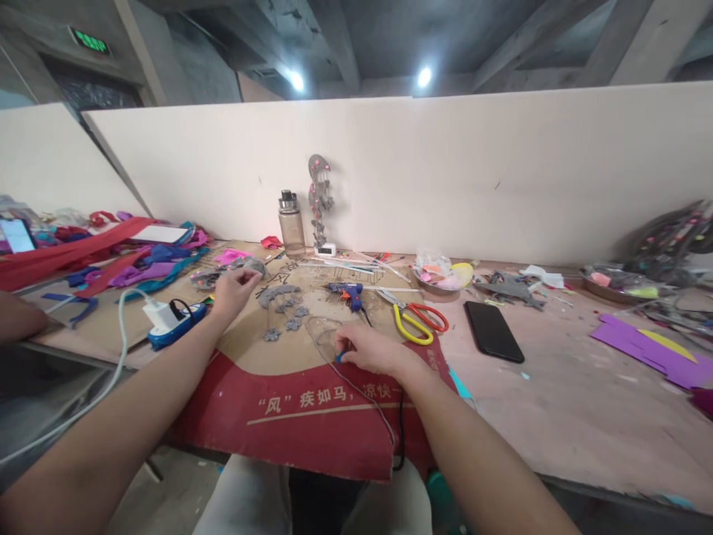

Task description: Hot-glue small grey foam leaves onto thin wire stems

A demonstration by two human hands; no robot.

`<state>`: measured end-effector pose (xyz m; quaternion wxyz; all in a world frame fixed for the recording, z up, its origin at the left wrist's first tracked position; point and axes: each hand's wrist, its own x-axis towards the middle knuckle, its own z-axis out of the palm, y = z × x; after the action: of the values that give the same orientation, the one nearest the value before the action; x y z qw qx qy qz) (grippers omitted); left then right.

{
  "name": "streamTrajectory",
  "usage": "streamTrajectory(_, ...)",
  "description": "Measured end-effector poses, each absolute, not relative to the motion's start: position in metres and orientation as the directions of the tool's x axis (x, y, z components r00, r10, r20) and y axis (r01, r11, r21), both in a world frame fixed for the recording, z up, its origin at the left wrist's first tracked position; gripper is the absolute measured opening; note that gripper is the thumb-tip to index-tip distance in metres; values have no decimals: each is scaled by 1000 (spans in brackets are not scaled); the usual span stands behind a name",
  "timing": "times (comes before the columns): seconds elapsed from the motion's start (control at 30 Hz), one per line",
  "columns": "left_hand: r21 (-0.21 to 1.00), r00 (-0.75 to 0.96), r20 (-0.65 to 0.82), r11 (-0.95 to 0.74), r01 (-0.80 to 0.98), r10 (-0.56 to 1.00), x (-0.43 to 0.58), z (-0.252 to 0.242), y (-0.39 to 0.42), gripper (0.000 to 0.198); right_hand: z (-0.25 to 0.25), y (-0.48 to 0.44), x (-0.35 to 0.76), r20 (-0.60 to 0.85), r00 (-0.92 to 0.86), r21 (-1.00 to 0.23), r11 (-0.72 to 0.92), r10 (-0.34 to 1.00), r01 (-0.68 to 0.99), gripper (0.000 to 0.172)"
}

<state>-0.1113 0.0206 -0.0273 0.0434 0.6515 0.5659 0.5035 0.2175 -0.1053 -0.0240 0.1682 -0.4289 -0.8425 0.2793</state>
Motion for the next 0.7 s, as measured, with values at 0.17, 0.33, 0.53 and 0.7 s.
streamTrajectory(0.17,731,74,525,-495,469,848,-50,1,-6,28,-30,-88,218,237,-227,-877,308,945,367,14)
streamTrajectory(0.33,912,440,311,-394,109,842,21,20,-30,36,-21,-75,211,273,67,-962,274,960,4,40)
streamTrajectory(0.53,963,475,262,-197,-182,840,57,7,-30,39,-9,-71,204,255,141,-954,273,957,-126,50)
streamTrajectory(0.7,936,430,222,-66,-347,875,56,-2,-24,43,-8,-63,196,214,65,-946,224,975,-234,50)
